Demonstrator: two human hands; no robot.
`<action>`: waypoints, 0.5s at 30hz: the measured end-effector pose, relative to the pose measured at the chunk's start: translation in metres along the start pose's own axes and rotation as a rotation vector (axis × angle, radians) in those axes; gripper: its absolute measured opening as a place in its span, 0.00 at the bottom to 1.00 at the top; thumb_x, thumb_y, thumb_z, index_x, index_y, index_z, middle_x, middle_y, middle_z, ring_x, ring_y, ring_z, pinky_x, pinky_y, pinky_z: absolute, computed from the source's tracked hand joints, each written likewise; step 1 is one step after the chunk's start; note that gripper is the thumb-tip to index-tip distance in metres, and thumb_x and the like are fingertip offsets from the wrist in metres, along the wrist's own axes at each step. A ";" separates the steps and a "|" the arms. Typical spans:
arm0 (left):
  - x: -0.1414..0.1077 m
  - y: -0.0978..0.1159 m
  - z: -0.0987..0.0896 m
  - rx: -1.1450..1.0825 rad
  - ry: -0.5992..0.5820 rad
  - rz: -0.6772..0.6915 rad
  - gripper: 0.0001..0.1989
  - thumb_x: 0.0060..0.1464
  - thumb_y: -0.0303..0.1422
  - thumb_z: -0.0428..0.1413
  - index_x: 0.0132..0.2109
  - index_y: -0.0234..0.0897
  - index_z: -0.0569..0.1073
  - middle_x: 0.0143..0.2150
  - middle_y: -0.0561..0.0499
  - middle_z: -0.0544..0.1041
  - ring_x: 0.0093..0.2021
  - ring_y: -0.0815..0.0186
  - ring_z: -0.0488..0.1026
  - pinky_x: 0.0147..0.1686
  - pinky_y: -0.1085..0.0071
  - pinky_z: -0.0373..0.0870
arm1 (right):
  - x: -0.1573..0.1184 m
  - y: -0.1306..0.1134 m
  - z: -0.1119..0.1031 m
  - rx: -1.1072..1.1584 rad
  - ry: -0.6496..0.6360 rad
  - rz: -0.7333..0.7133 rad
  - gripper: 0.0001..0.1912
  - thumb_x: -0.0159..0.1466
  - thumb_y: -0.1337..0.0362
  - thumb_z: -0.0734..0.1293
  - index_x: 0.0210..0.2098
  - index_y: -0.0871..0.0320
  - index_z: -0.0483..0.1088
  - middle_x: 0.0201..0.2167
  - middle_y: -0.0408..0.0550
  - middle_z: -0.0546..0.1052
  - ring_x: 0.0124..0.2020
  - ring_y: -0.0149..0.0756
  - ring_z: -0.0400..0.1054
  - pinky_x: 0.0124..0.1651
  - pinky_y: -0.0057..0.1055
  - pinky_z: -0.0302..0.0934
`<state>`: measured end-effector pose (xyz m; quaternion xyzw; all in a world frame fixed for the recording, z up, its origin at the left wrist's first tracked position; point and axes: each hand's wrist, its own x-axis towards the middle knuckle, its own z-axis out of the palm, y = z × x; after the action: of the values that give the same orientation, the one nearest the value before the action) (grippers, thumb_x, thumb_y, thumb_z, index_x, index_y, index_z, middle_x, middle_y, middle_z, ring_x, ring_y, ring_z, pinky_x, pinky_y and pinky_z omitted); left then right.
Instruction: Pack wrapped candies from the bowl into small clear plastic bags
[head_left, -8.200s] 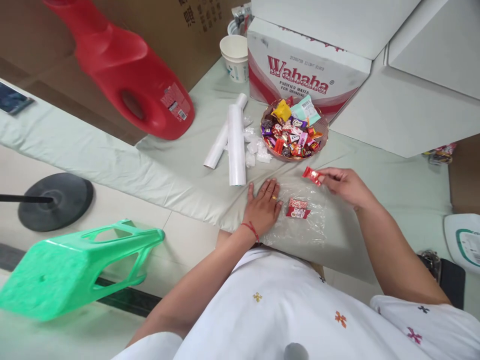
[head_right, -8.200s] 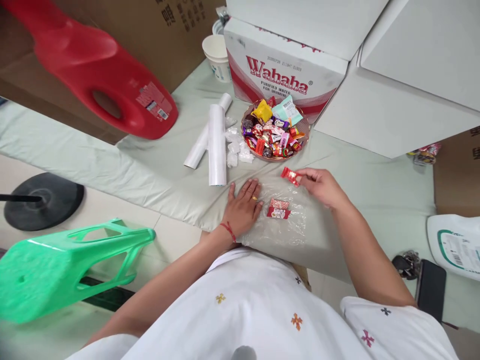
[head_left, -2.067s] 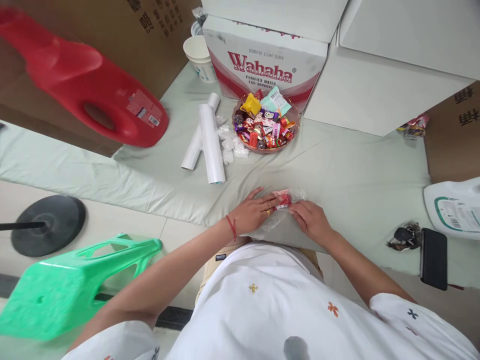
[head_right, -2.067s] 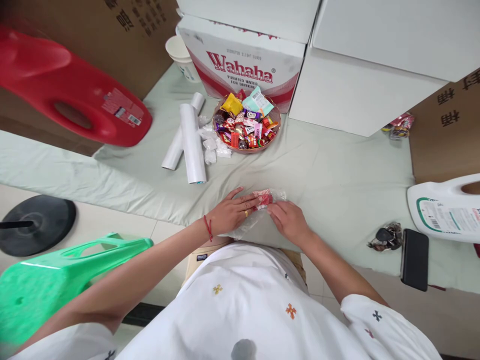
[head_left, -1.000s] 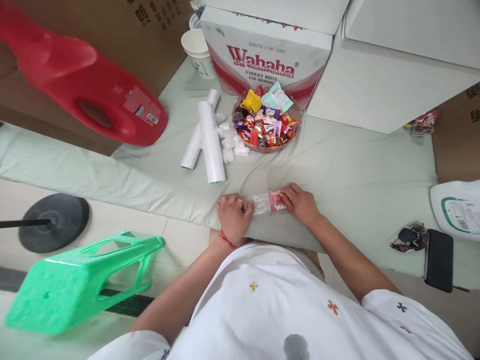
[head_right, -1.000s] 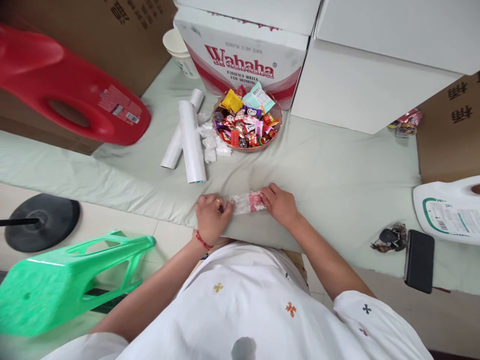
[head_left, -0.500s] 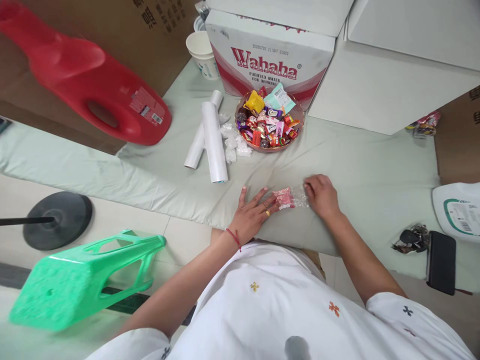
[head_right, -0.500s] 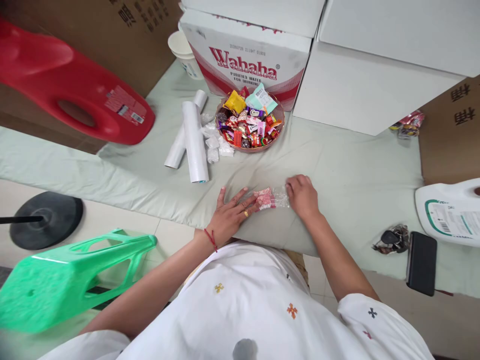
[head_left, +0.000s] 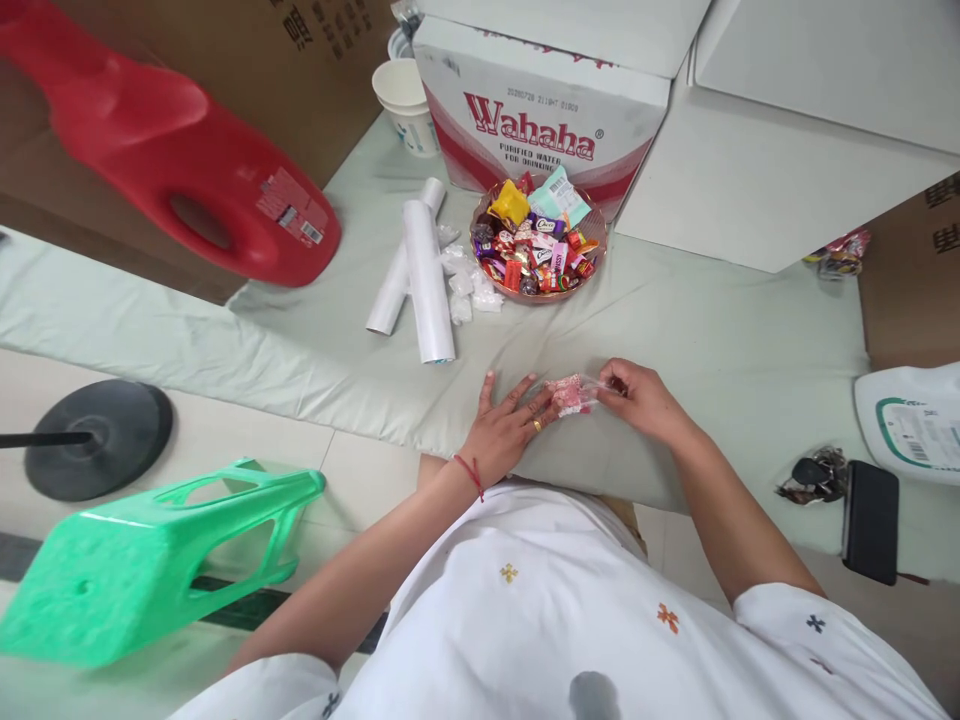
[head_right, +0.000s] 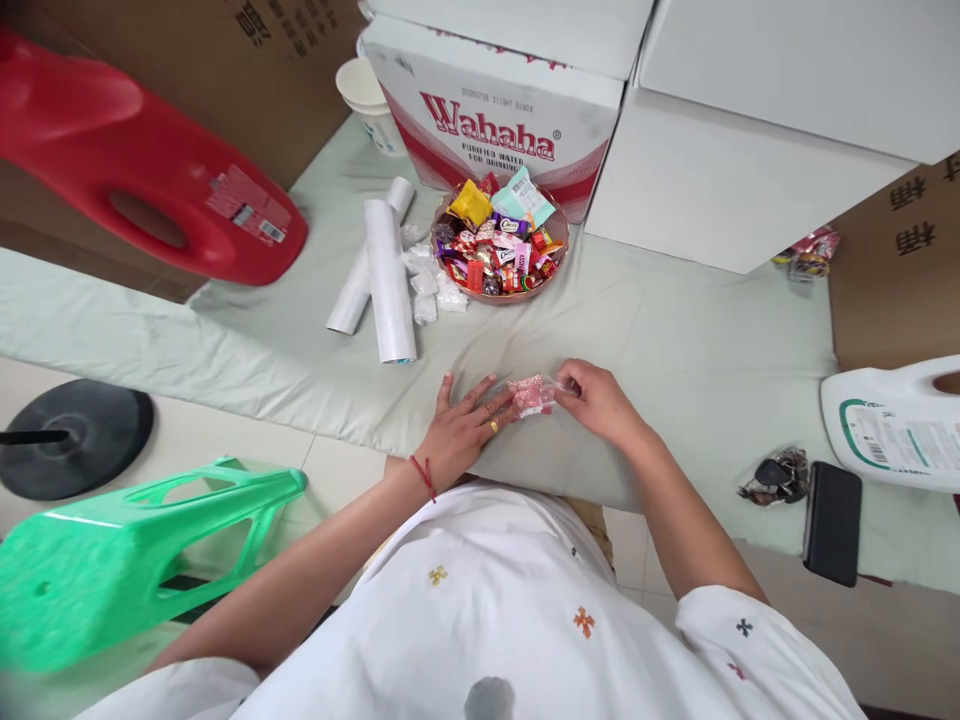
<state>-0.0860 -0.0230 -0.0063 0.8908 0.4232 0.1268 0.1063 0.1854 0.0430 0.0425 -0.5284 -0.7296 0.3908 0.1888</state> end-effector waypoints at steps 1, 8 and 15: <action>0.001 0.001 0.000 -0.001 0.005 -0.002 0.29 0.69 0.24 0.47 0.71 0.52 0.64 0.72 0.48 0.68 0.77 0.50 0.54 0.71 0.27 0.25 | -0.001 -0.007 0.007 0.035 0.023 0.037 0.10 0.66 0.57 0.69 0.32 0.55 0.67 0.25 0.40 0.70 0.25 0.32 0.62 0.30 0.30 0.57; -0.002 0.000 0.000 -0.082 0.016 -0.034 0.30 0.65 0.21 0.48 0.68 0.54 0.69 0.71 0.49 0.69 0.76 0.50 0.57 0.71 0.27 0.33 | -0.008 -0.031 0.071 -0.049 0.114 -0.197 0.13 0.72 0.64 0.60 0.52 0.55 0.73 0.48 0.55 0.75 0.48 0.43 0.73 0.51 0.41 0.71; -0.006 -0.003 -0.004 -0.125 0.241 -0.596 0.27 0.64 0.41 0.55 0.64 0.31 0.71 0.70 0.32 0.67 0.76 0.42 0.53 0.72 0.36 0.48 | -0.028 -0.012 0.080 -0.169 0.147 -0.397 0.22 0.72 0.66 0.61 0.65 0.55 0.66 0.52 0.59 0.69 0.50 0.45 0.67 0.52 0.46 0.72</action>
<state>-0.0933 -0.0259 -0.0038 0.6982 0.6662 0.2202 0.1423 0.1329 -0.0137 0.0062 -0.4156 -0.8337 0.2440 0.2695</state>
